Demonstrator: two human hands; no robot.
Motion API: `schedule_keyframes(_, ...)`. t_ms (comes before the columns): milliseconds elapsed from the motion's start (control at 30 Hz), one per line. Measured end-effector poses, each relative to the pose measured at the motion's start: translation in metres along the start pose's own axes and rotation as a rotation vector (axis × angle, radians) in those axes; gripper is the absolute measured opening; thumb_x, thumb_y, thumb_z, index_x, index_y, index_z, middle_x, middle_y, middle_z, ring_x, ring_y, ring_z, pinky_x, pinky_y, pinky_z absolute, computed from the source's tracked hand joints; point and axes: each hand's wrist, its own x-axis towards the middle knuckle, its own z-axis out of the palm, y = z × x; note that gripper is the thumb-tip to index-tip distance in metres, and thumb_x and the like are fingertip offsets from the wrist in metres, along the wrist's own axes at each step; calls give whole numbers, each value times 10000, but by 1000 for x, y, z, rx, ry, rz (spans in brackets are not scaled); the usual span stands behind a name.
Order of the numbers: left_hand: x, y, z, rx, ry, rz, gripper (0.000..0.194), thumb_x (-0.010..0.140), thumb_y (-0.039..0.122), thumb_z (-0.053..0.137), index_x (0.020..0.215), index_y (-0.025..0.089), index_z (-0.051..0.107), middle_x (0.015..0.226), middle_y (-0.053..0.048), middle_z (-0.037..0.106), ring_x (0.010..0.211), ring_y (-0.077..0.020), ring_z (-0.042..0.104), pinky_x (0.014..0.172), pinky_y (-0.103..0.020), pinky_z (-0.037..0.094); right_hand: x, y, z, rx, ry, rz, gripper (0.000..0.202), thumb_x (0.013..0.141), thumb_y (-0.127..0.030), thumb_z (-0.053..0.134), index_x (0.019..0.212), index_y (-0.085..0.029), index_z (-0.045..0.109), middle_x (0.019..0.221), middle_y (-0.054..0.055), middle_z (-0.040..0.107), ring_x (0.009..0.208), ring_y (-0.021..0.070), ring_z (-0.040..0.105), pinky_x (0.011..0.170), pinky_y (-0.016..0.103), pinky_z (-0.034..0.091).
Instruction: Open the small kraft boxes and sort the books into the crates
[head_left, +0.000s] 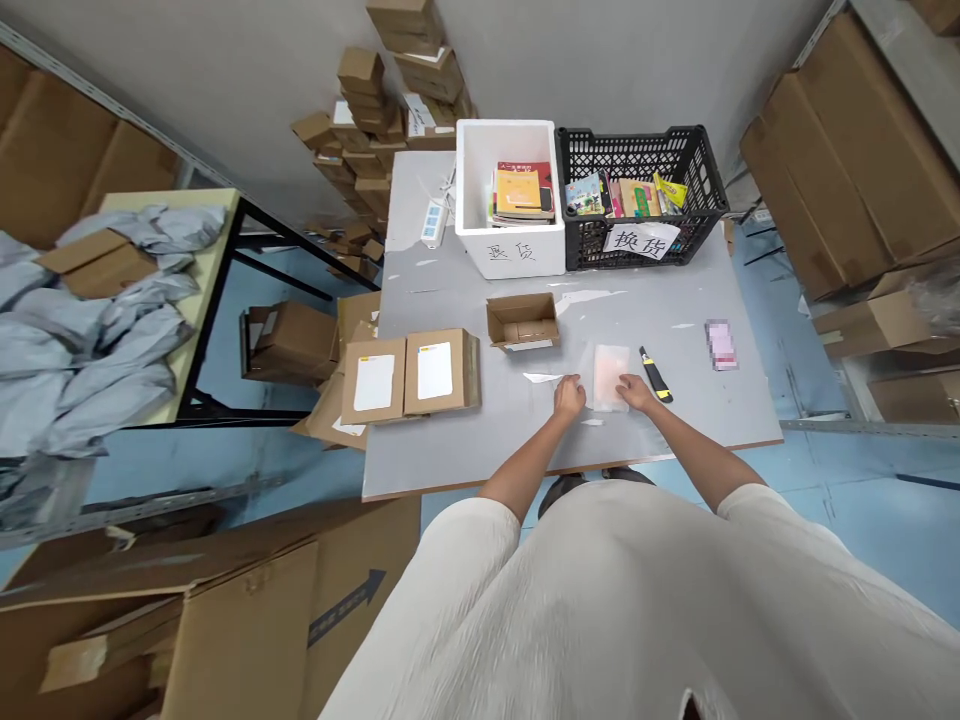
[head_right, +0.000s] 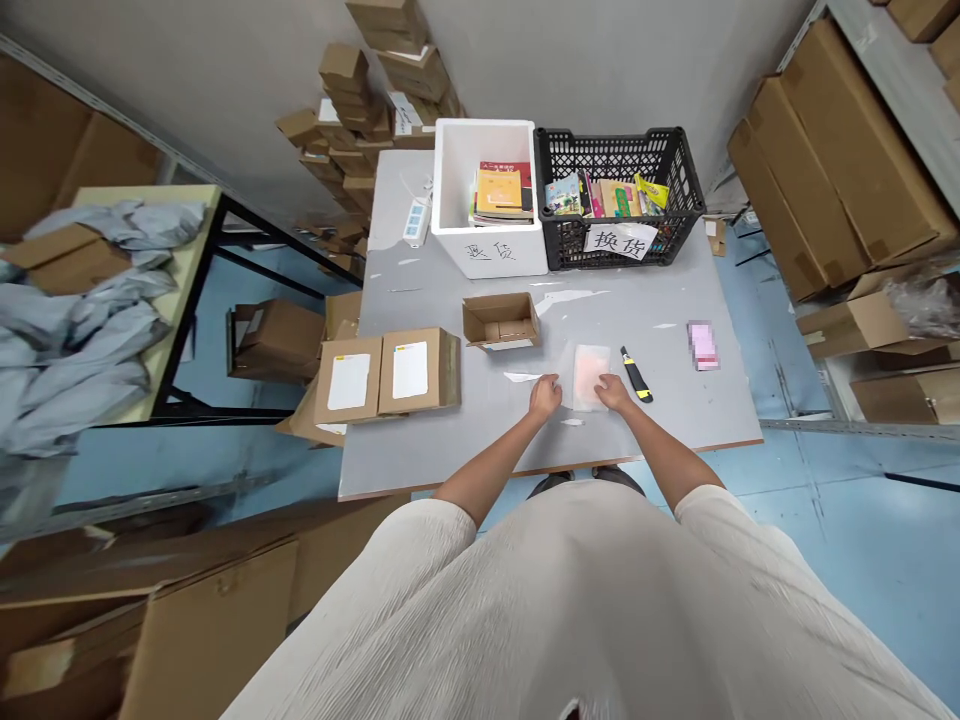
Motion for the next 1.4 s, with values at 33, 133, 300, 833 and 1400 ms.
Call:
schedule_keyframes(33, -5, -5, -2, 11, 14, -8, 488, 987, 149, 520, 1442, 165, 696, 1451, -169, 708, 1390, -310, 652, 1233, -452, 497, -1, -5, 4, -31, 2, -11, 514, 967, -271, 566, 1462, -164, 655, 1553, 148, 616, 1406, 243, 585, 1244, 386, 411)
schedule_keyframes(133, -20, -22, -11, 36, 35, -66, 448, 1016, 169, 490, 1399, 167, 723, 1409, -169, 725, 1356, -308, 670, 1207, -444, 514, -5, -24, 18, -147, 1, -4, 478, 985, -288, 577, 1444, -183, 655, 1565, 149, 572, 1443, 282, 532, 1230, 403, 409)
schedule_keyframes(300, -38, -51, -27, 38, 60, -144, 437, 1043, 181, 457, 1386, 157, 727, 1423, -180, 716, 1377, -300, 659, 1211, -433, 500, -14, -64, 50, -307, 62, -60, 368, 1017, -345, 612, 1355, -209, 668, 1509, 163, 524, 1408, 334, 505, 1187, 432, 416)
schedule_keyframes(833, -69, -71, -44, 144, -131, 69, 623, 948, 70, 479, 1563, 163, 464, 1435, -193, 697, 1390, -330, 633, 1177, -456, 473, -21, -125, 127, -359, 22, 47, 699, 940, -605, 702, 1497, -224, 520, 1580, 241, 411, 1492, 453, 365, 1161, 637, 400)
schedule_keyframes(1400, -66, -79, -45, 303, -245, 50, 428, 986, 121, 520, 1407, 181, 569, 1467, -198, 643, 1344, -346, 667, 1129, -452, 510, -35, -103, 63, -228, 63, -52, 231, 959, -301, 571, 1129, -218, 704, 1082, 146, 759, 1070, 337, 703, 939, 393, 524)
